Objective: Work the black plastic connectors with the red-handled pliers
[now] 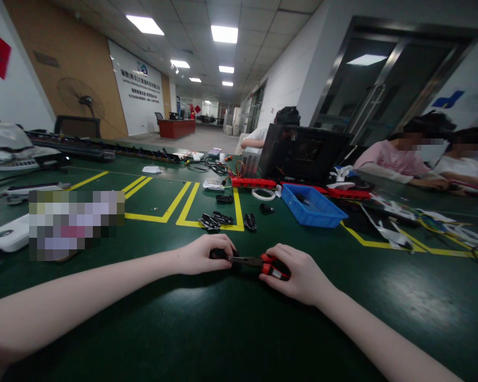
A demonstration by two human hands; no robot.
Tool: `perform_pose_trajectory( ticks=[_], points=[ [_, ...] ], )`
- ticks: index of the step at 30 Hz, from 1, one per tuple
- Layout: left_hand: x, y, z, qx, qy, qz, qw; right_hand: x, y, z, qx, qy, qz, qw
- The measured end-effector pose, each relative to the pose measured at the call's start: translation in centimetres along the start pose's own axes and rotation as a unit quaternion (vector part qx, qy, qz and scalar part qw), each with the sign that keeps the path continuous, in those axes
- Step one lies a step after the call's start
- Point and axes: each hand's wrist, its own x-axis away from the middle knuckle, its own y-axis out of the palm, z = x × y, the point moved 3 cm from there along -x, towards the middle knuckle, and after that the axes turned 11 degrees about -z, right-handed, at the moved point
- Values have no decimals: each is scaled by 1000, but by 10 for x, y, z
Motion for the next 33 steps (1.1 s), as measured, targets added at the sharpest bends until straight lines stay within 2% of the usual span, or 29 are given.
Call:
perform_pose_trajectory(
  ticks=[10, 25, 33],
  points=[
    [0, -2, 0, 0, 5, 16, 1000, -1, -5, 4, 74, -23, 27, 997],
    [1, -1, -4, 11, -2, 4, 1000, -1, -2, 5, 47, -14, 23, 999],
    [1, -3, -5, 6, 9, 17, 1000, -1, -2, 5, 48, -14, 22, 998]
  ],
)
